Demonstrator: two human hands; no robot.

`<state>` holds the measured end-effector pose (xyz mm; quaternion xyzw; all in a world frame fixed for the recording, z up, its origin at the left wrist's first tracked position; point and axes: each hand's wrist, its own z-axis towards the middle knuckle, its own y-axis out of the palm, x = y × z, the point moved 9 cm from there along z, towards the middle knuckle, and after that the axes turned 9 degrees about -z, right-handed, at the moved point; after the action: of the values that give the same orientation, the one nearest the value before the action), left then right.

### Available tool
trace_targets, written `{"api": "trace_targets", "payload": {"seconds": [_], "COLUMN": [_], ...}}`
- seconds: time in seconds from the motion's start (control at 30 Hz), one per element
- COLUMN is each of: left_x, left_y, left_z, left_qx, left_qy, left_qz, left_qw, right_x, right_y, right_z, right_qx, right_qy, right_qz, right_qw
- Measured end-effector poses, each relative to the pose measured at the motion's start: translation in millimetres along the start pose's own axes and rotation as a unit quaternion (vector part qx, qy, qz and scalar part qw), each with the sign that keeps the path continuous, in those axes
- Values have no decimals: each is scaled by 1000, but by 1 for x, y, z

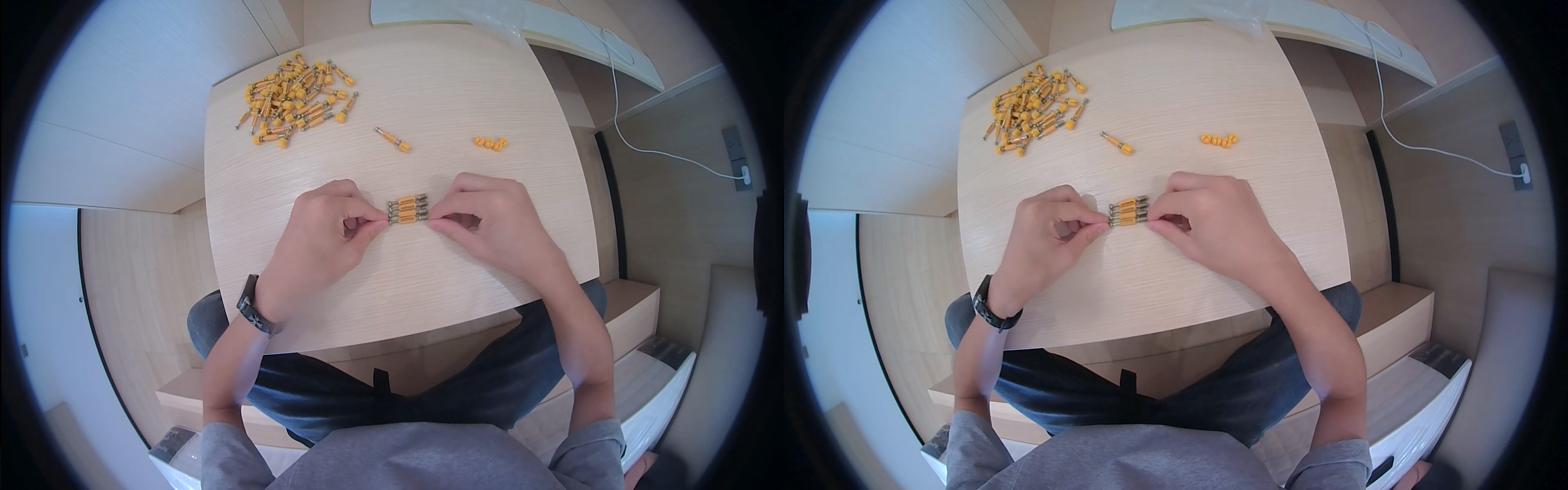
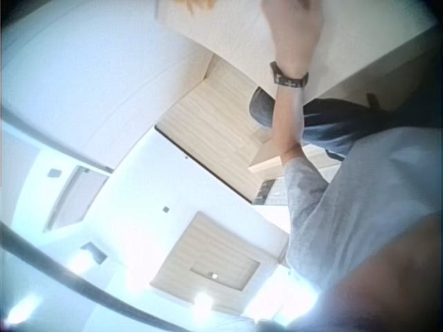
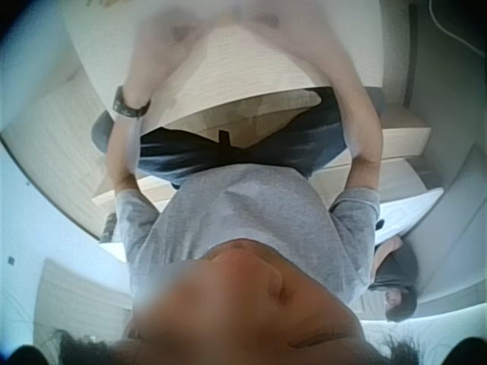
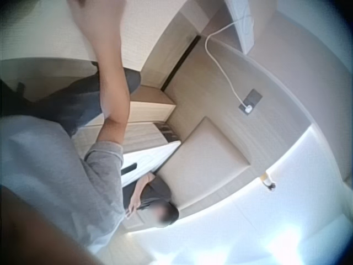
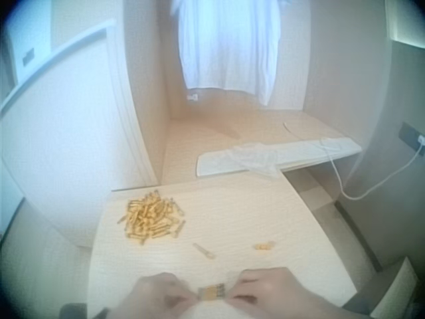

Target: The person pours small yellow cylindrical components from a plastic bag onto a wooden desk. They then pick up the components one by one, separate the yellow plastic caps from the metal bodies, and arrange the metal bodies into a neat rectangular grid on the table surface.

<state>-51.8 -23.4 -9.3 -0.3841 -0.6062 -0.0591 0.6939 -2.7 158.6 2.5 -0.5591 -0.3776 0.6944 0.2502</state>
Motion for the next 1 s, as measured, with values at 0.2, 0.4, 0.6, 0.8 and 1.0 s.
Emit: {"api": "trace_targets", "payload": {"seconds": [0.2,0.4,0.6,0.8,1.0], "left_x": [0,4,5,6,10], "left_y": [0,-3,-14,-21,-25], "left_z": [0,0,6,9,13], "left_qx": [3,9,35,102,137], "left_qy": [-9,8,-1,34,97], "left_qz": [-3,-1,-21,-20,-28], "left_qw": [1000,1000,999,994,985], "right_x": [3,15,27,23,30], "right_y": [1,-12,-15,-4,-2], "right_z": [1,4,36,45,47], "right_qx": [-7,49,163,192,172], "right_qy": [21,55,85,71,94], "right_qz": [9,19,-41,-76,-40], "right_qw": [1000,997,982,976,980]}}
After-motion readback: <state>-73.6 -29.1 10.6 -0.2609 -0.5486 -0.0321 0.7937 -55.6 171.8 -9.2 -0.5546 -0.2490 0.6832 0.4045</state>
